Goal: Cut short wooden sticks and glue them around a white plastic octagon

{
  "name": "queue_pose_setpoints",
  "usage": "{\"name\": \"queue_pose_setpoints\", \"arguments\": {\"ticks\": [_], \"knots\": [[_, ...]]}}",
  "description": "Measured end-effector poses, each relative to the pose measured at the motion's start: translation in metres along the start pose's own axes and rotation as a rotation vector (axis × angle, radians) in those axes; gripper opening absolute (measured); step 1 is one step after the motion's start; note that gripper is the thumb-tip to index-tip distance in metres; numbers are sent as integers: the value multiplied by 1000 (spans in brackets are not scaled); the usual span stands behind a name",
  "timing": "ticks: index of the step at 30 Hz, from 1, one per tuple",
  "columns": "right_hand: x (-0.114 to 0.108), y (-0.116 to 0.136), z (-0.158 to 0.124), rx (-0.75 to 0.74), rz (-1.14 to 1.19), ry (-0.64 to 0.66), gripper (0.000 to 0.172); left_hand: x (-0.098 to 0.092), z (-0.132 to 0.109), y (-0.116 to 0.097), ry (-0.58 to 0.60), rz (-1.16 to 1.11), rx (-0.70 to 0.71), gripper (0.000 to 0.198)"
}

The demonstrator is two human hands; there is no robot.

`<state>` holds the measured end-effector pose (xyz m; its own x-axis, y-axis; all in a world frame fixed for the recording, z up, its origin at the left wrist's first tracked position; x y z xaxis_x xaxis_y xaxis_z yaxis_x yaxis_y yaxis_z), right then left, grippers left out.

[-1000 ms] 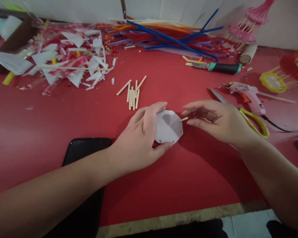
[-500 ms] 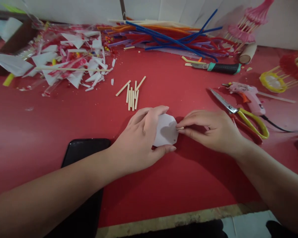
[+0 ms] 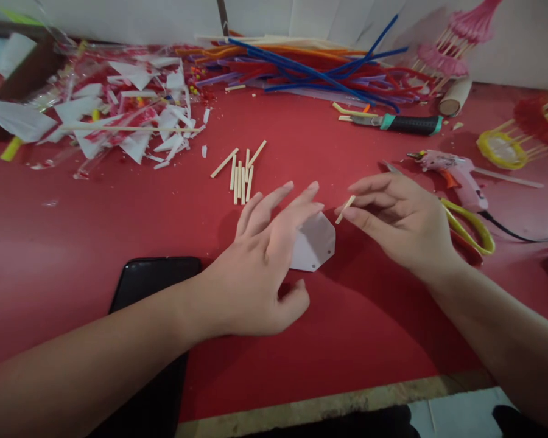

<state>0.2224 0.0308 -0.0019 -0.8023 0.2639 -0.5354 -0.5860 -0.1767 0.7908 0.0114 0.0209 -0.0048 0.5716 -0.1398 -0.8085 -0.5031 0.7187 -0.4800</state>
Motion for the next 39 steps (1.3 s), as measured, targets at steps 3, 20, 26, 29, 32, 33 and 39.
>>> {"name": "queue_pose_setpoints", "arguments": {"ticks": [3,20,26,29,32,33,39], "knots": [[3,-3,0,-6,-21,15,23,1,0,4,-94,98,-34,85],[7,2,-3,-67,111,136,9,4,-1,13,-174,146,-162,95],[2,-2,-4,-112,152,233,9,5,0,13,-164,-59,-87,85],[-3,0,-2,-177,97,250,8,3,1,13,-159,-58,-89,79],[-6,2,0,-246,32,280,10,0,2,14,-158,-49,-86,77],[-7,3,0,-272,25,298,11,-1,3,14,-160,-52,-86,75],[-4,5,-1,-338,-6,355,11,-4,4,17,-145,-73,-81,75]]}}
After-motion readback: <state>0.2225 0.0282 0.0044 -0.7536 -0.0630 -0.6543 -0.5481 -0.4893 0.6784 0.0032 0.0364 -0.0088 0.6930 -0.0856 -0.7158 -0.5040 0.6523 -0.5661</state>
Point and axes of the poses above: each hand's wrist, its own z-axis towards the middle knuckle, its own x-axis out of the palm, y = z × x, the point moved 4 cm from there along z, towards the middle knuckle, and after that the axes turned 8 degrees about -y, right-handed, at the moved point
